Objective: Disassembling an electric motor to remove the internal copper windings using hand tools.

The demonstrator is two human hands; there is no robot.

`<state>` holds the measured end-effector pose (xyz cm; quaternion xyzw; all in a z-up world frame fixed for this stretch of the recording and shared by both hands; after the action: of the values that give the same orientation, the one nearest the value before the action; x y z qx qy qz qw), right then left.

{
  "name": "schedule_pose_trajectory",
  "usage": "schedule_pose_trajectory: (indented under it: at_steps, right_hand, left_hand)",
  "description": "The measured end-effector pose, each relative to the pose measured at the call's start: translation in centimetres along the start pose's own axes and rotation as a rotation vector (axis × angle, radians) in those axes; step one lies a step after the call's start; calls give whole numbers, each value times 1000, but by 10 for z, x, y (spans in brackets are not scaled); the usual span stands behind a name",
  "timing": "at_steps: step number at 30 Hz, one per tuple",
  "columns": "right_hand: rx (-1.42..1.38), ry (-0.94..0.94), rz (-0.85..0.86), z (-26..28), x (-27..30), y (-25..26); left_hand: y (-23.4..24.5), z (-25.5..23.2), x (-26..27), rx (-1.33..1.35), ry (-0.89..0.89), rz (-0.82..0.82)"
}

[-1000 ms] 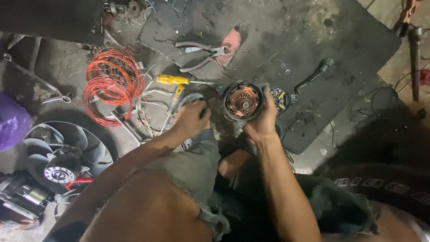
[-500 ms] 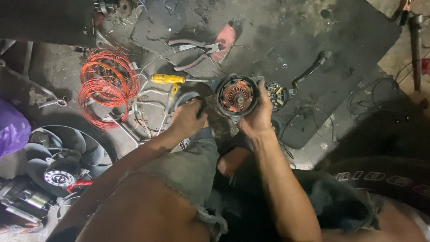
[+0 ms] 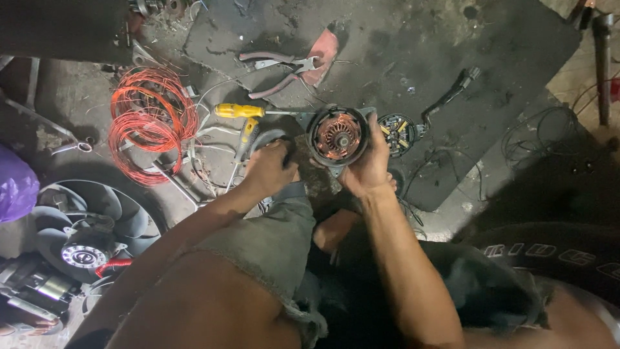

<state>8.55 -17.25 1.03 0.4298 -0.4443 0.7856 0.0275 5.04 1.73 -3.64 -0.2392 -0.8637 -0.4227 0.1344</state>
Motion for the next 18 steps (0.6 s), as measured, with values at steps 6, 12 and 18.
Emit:
schedule_pose_trajectory:
  at_steps: [6,12,18]
  right_hand:
    - [16,-4,10,-4,-8,12]
    - [202,112,-75,-6,-7,21]
    - [782,247,-408,-7,14,5]
  left_hand:
    - [1,-3,1,16,87,90]
    - [4,-7,6,81,53,-2]
    - [15,-45,8,-227,-146,-38]
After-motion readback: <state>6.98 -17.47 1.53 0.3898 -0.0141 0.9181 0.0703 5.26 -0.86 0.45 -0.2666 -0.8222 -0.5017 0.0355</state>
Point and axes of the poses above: each hand's wrist, its own x-axis away from the middle knuckle, its own y-axis out of the back of the hand, z = x × y, the point moved 5 cm from there along -x, towards the middle knuckle, and after that the axes turned 4 degrees about -y, right-handed, at the moved point
